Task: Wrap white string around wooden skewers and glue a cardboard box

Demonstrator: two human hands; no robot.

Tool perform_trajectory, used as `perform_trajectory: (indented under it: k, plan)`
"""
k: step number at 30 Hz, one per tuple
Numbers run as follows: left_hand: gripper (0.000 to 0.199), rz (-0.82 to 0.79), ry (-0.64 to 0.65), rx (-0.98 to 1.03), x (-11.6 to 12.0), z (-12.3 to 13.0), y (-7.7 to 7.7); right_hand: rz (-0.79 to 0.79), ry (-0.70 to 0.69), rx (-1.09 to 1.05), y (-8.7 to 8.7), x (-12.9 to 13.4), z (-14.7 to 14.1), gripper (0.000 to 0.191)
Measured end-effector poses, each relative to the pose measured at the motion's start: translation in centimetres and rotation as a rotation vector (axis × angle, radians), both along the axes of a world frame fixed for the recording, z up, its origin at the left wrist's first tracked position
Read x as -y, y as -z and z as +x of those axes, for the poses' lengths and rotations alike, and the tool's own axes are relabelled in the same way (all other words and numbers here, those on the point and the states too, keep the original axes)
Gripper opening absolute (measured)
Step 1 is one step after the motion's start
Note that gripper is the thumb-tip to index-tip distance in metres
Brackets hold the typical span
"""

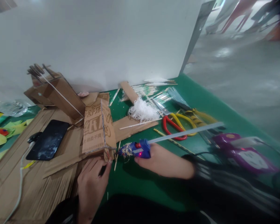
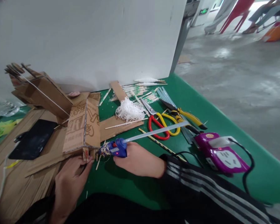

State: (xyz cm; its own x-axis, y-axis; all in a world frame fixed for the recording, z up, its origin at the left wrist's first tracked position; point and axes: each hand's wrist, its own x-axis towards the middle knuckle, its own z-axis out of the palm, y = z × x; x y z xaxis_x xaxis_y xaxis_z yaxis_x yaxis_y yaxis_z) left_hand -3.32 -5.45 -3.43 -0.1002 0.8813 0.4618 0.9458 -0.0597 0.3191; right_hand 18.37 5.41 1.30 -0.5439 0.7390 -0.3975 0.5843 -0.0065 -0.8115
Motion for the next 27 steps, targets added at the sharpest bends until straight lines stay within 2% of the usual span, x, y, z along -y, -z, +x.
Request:
perform_trajectory:
  k: [3,8,27]
  plan:
    - [0.013,0.002,-0.004,-0.004,-0.01,0.08,-0.07,0.06,-0.059,-0.033,0.23,-0.05,0.17,0.02]
    - [0.013,0.01,-0.003,-0.018,-0.02,0.1,-0.05,0.094,-0.054,-0.042,0.49,-0.02,0.37,0.019]
    - [0.013,-0.008,-0.002,-0.036,0.01,0.08,-0.12,0.04,-0.106,-0.04,-0.37,0.09,0.69,0.019]
